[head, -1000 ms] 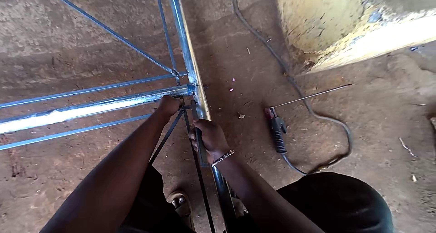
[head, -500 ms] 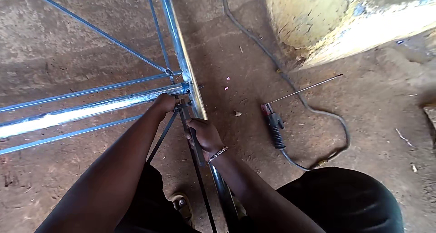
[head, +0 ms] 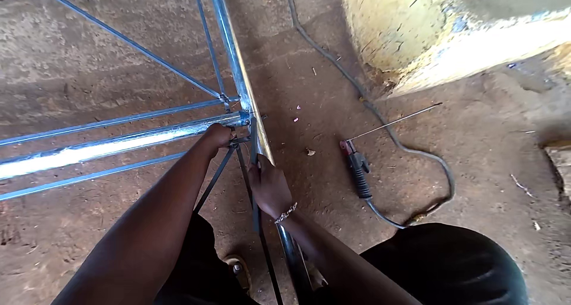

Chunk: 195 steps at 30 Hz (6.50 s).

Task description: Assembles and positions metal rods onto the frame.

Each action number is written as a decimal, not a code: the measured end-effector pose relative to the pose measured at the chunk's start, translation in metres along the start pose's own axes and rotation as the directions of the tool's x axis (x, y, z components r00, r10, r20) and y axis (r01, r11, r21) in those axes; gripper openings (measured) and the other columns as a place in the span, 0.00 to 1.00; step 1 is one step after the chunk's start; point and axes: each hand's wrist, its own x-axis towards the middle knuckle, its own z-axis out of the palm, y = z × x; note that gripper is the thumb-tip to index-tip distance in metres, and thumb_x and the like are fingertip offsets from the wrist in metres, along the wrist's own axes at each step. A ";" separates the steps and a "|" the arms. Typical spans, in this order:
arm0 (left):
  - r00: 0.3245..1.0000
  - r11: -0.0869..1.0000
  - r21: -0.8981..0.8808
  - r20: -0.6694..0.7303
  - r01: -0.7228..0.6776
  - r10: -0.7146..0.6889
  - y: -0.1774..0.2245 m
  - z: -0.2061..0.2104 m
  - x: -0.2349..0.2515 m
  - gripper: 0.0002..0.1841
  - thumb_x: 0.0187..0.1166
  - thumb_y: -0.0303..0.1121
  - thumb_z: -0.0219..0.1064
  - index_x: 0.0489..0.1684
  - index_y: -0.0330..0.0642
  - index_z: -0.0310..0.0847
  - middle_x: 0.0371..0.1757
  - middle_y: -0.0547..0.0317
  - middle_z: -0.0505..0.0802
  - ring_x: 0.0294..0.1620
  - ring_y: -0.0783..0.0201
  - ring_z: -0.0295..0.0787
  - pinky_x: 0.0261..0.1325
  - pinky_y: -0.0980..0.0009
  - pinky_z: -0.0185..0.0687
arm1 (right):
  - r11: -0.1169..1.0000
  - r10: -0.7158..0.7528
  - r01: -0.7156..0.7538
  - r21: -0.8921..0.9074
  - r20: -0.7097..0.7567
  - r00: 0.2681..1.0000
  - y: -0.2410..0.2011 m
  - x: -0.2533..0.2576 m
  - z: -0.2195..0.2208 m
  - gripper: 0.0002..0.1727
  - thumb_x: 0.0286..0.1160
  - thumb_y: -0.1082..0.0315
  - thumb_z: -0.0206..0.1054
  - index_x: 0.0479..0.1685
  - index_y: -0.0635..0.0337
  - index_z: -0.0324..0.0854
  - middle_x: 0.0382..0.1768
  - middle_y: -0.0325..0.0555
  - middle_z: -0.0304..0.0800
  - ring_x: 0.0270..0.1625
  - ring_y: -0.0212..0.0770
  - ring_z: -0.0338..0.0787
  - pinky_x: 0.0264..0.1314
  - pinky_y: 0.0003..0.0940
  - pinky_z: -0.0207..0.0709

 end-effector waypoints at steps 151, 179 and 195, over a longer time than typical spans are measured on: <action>0.993 -0.005 -0.994 0.109 0.109 0.038 -0.092 0.116 -0.024 0.19 0.92 0.39 0.50 0.68 0.37 0.79 0.38 0.52 0.87 0.31 0.62 0.87 0.37 0.68 0.88 | 0.972 -0.094 0.042 -0.232 -0.218 0.971 0.110 0.033 0.029 0.32 0.91 0.41 0.49 0.77 0.58 0.72 0.41 0.57 0.91 0.41 0.58 0.93 0.43 0.60 0.85; 0.958 -0.125 -0.971 0.224 0.204 -0.180 -0.067 0.100 -0.034 0.12 0.86 0.31 0.61 0.60 0.37 0.83 0.41 0.51 0.88 0.25 0.64 0.81 0.25 0.71 0.79 | 0.969 -0.202 0.153 -0.194 -0.265 0.943 0.110 0.034 0.030 0.28 0.92 0.53 0.49 0.73 0.69 0.75 0.46 0.53 0.91 0.48 0.38 0.91 0.58 0.41 0.85; 0.976 0.267 -0.942 0.174 0.204 -0.131 -0.073 0.111 -0.024 0.15 0.90 0.38 0.59 0.45 0.38 0.90 0.36 0.49 0.91 0.34 0.56 0.86 0.39 0.56 0.81 | 0.958 -0.034 -0.044 -0.282 -0.265 0.964 0.047 0.025 0.052 0.26 0.91 0.65 0.41 0.69 0.81 0.72 0.57 0.58 0.86 0.60 0.28 0.85 0.68 0.22 0.73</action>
